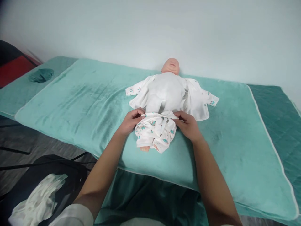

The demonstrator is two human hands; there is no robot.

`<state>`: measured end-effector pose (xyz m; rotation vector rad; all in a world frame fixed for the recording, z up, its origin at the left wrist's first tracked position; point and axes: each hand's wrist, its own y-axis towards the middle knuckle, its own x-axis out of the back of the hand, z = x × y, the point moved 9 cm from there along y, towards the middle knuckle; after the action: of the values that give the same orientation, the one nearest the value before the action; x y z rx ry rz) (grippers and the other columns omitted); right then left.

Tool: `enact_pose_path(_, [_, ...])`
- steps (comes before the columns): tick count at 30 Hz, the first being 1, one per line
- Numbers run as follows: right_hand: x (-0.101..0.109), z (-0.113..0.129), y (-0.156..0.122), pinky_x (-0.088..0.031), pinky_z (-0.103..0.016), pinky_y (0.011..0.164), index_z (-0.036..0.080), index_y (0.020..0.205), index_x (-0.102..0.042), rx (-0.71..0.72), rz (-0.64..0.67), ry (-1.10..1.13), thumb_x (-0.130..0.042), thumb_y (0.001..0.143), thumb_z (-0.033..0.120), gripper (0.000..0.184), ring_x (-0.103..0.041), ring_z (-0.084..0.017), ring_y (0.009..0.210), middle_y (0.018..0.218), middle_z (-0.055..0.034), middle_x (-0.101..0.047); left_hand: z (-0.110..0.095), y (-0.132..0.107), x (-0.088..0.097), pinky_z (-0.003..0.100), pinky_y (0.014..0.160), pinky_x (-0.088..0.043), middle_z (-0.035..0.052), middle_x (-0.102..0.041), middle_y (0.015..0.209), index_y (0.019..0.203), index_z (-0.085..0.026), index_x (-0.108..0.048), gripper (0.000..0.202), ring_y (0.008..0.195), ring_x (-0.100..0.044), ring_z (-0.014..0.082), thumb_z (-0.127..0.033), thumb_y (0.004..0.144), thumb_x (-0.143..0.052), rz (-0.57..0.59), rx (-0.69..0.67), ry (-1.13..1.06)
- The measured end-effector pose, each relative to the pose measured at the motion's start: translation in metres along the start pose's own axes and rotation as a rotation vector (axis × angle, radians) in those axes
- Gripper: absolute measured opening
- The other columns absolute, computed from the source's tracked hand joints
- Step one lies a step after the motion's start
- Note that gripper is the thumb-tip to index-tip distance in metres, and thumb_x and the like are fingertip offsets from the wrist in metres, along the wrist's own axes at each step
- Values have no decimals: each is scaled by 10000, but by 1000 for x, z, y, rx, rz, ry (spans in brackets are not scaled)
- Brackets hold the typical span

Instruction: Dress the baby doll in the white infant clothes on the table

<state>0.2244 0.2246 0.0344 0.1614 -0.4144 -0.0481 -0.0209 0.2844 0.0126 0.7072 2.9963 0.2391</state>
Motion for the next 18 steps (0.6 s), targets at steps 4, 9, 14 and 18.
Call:
enact_pose_path(4, [-7, 9, 1, -498, -359, 759, 217, 829, -725, 38, -64, -20, -636, 903, 559, 361, -619, -235, 829, 823, -41, -685, -15, 3, 0, 345, 905, -467, 77, -595, 1081, 834, -199, -681, 371, 1013, -568, 210, -540, 773, -814, -49, -150, 202])
enact_pose_path(9, [-18, 13, 2, -460, -322, 677, 195, 783, -691, 16, -18, -28, -592, 946, 543, 397, -592, -204, 747, 747, -22, -645, -33, 4, -10, 452, 1158, -374, 127, -558, 1348, 836, -209, -675, 334, 1310, -512, 270, -532, 837, -759, -73, -294, 337])
enact_pose_path(14, [-3, 7, 0, -471, -323, 666, 210, 901, -735, -4, -175, -99, -659, 896, 466, 267, -593, -192, 723, 794, -29, -700, -27, 1, -4, 384, 982, -471, 103, -659, 1183, 831, -214, -563, 283, 1124, -608, 225, -455, 919, -683, -198, -279, 334])
enact_pose_path(18, [4, 5, -2, -460, -323, 643, 218, 964, -709, 8, -263, -139, -693, 828, 349, 190, -570, -171, 679, 814, -23, -685, -6, 1, 16, 306, 776, -450, 23, -647, 928, 862, -228, -517, 193, 848, -595, 172, -353, 948, -637, -407, -149, 320])
